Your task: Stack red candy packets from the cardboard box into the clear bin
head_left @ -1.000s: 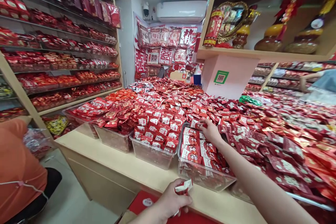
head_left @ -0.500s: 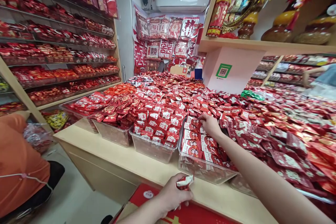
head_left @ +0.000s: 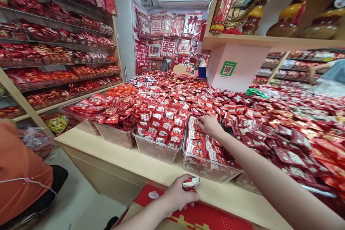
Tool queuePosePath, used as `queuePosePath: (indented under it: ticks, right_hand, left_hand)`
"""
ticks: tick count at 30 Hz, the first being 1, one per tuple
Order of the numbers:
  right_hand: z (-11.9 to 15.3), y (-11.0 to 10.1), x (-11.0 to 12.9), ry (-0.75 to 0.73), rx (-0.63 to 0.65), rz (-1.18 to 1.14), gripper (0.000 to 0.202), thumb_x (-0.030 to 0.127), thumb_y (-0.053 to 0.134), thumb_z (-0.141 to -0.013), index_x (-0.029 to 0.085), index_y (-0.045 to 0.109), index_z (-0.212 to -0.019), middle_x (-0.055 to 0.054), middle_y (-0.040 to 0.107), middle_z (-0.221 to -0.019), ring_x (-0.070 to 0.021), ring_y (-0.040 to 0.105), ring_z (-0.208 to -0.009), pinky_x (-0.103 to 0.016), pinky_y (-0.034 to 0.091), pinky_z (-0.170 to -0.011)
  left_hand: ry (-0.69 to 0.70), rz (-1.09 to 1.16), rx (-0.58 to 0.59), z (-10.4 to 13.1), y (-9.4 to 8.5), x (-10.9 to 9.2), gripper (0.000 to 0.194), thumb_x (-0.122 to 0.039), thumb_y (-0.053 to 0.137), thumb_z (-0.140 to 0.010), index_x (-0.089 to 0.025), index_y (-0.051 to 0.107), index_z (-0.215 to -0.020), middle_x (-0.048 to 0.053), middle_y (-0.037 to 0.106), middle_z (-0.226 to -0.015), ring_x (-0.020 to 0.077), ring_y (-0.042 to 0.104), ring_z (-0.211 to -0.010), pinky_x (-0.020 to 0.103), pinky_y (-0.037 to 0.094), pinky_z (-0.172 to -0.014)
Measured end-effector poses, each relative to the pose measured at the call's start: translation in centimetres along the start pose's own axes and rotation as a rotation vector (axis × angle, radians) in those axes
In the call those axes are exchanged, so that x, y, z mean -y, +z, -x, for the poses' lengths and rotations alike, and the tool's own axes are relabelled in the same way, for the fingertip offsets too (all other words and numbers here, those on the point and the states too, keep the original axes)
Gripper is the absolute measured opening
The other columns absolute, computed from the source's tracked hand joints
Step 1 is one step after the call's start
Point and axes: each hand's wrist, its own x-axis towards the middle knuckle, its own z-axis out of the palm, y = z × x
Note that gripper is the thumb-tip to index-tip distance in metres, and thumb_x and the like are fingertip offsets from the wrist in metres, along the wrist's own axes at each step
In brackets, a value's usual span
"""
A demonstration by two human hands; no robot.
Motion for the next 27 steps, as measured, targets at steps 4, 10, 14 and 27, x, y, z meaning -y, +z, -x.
queuePosePath:
  ticks: [4,10,14,27]
  right_hand:
    - [0.0,0.3,0.2,-0.045,-0.003,0.043,0.031,0.034,0.04,-0.082,0.014,0.057,-0.097,-0.012,0.057,-0.094,-0.0212,0.047,-0.093,-0.031,0.029,-0.081]
    - [-0.1,0.4,0.4,-0.05,0.029,0.035,0.037,0.034,0.028,-0.086,0.014,0.059,-0.095,-0.012,0.059,-0.093,-0.0211,0.048,-0.091,-0.033,0.03,-0.082]
    - [0.4,0.9,0.8,-0.093,0.002,-0.043,0.043,0.038,0.025,-0.086,0.015,0.05,-0.113,-0.01,0.052,-0.115,-0.0209,0.042,-0.106,-0.032,0.03,-0.088]
    - [0.3,2.0,1.5,-0.048,0.094,-0.258,0.05,0.042,0.023,-0.085,0.015,0.04,-0.124,-0.01,0.031,-0.134,-0.028,0.015,-0.125,-0.049,0.02,-0.097]
  left_hand:
    - [0.0,-0.016,0.008,0.1,0.1,-0.1,0.041,-0.02,0.058,-0.058,-0.02,0.05,-0.098,-0.003,0.052,-0.07,0.0055,0.046,-0.045,0.014,0.026,-0.034]
    - [-0.001,-0.034,0.011,0.1,0.1,-0.2,0.041,-0.019,0.057,-0.058,-0.02,0.05,-0.098,-0.003,0.052,-0.069,0.006,0.046,-0.047,0.014,0.027,-0.035]
    - [-0.002,-0.042,0.008,0.1,0.1,-0.2,0.04,-0.019,0.057,-0.057,-0.02,0.05,-0.097,-0.003,0.052,-0.068,0.0059,0.046,-0.047,0.014,0.027,-0.035]
    - [0.016,-0.073,0.031,0.5,0.2,-0.7,0.034,-0.018,0.057,-0.056,-0.017,0.049,-0.09,-0.003,0.052,-0.065,0.0062,0.045,-0.047,0.015,0.027,-0.037]
